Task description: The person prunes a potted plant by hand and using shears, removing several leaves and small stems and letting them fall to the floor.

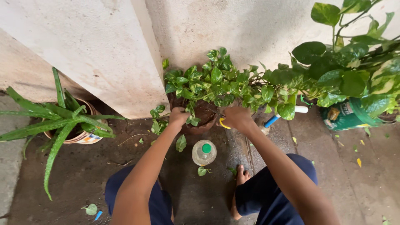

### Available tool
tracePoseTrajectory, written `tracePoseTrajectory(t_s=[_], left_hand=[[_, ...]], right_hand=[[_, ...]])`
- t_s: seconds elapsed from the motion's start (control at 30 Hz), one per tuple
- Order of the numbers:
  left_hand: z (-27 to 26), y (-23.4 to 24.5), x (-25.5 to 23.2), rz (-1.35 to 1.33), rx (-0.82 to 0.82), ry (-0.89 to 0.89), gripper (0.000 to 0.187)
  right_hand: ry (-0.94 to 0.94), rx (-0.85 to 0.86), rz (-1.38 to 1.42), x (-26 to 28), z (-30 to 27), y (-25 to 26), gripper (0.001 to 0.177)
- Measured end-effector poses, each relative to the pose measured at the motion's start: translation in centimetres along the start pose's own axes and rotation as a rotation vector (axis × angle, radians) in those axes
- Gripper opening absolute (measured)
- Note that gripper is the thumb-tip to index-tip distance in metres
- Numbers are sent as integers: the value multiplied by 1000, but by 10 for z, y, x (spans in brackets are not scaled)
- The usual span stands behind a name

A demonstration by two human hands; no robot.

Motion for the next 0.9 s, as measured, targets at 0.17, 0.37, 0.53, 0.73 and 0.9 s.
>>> tracePoseTrajectory(t_s=[0.17,0.37,0.53,0.73,0.9], left_hand=[[-12,16,-7,182,-49,-137,37],[-13,10,-11,167,97,-13,35],[2,0,4,-70,402,218,22],[-5,8,-3,-109,487,290,16],[-16,17,-11,-100,529,291,16]], right_hand=[[128,-134,113,4,17,-16,57],[70,-20,144,8,56,-44,63],[235,99,385,4,93,-77,80],[132,185,784,10,123,-94,57],[104,175,799,18,127,-92,60]])
Point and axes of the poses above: each hand's wrist, its own z-axis towards the middle knuckle, its own y-axis out of the back of the hand, x = y × z, the point moved 3 cm from there along z, towards the middle knuckle, and after that the axes turned 7 degrees about y, right-handed, at the moved point
